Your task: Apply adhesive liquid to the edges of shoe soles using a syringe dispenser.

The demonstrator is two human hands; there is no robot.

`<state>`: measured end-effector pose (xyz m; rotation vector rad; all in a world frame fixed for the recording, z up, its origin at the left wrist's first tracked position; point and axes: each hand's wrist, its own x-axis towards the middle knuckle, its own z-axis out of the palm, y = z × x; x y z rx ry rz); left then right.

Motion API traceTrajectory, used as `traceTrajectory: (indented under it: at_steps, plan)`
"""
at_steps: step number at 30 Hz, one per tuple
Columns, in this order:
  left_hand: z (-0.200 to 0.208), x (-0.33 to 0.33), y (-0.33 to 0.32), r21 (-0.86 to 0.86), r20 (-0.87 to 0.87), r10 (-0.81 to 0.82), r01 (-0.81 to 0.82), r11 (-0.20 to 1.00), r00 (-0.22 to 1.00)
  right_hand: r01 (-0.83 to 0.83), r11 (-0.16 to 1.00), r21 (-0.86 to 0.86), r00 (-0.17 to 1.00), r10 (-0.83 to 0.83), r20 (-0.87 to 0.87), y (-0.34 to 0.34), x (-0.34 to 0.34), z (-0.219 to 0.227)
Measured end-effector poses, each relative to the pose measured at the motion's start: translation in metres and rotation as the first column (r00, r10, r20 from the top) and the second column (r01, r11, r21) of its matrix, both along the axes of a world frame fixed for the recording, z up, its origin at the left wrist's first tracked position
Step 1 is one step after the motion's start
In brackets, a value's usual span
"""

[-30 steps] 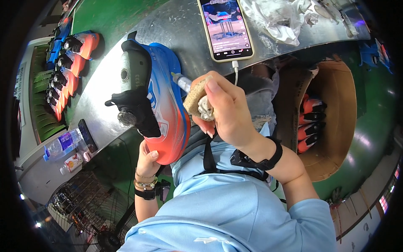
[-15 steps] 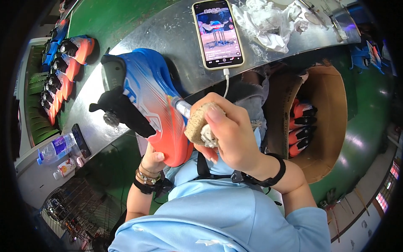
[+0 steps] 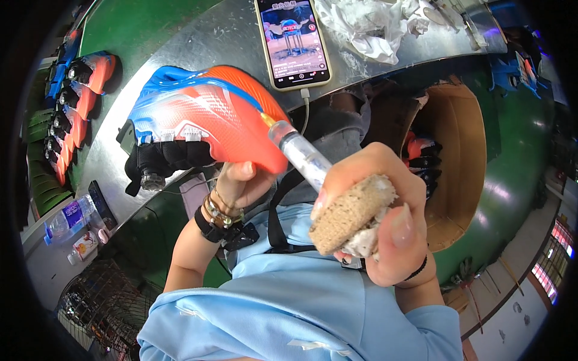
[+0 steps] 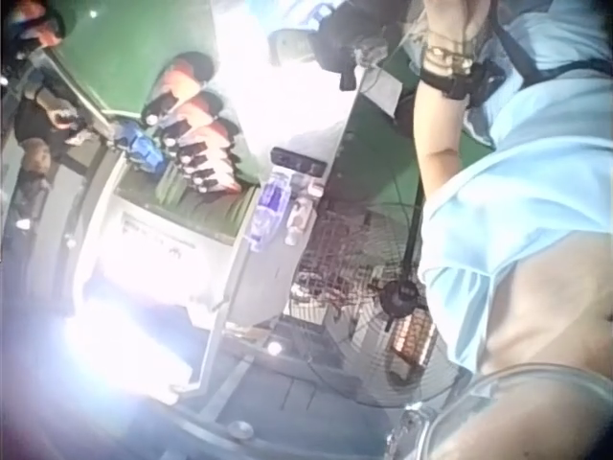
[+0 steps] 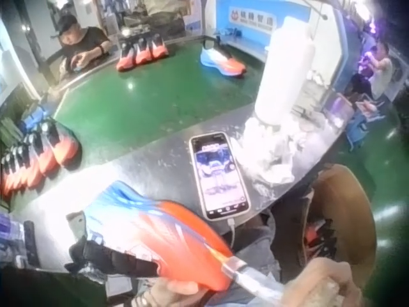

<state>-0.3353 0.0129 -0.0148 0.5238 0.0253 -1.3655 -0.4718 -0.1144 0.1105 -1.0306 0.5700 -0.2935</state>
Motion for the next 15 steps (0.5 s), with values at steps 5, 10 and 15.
traceTrajectory:
  at_steps: [5, 10, 15]
  plan:
    - [-0.002, 0.006, -0.019, -0.099, 0.015, 0.022, -0.021, 0.995, 1.0, 0.048, 0.995, -0.085, 0.989, -0.059, -0.135, -0.006, -0.013, 0.002]
    - [-0.01, 0.006, -0.036, -0.147, 0.01, 0.082, -0.08, 0.986, 0.997, 0.092, 0.993, -0.068, 0.991, -0.098, -0.087, -0.007, -0.018, -0.003]
    - [-0.017, 0.006, -0.045, -0.193, 0.038, 0.161, -0.15, 0.97, 0.986, 0.014, 0.971, -0.237, 0.967, -0.074, -0.245, -0.008, -0.018, 0.0]
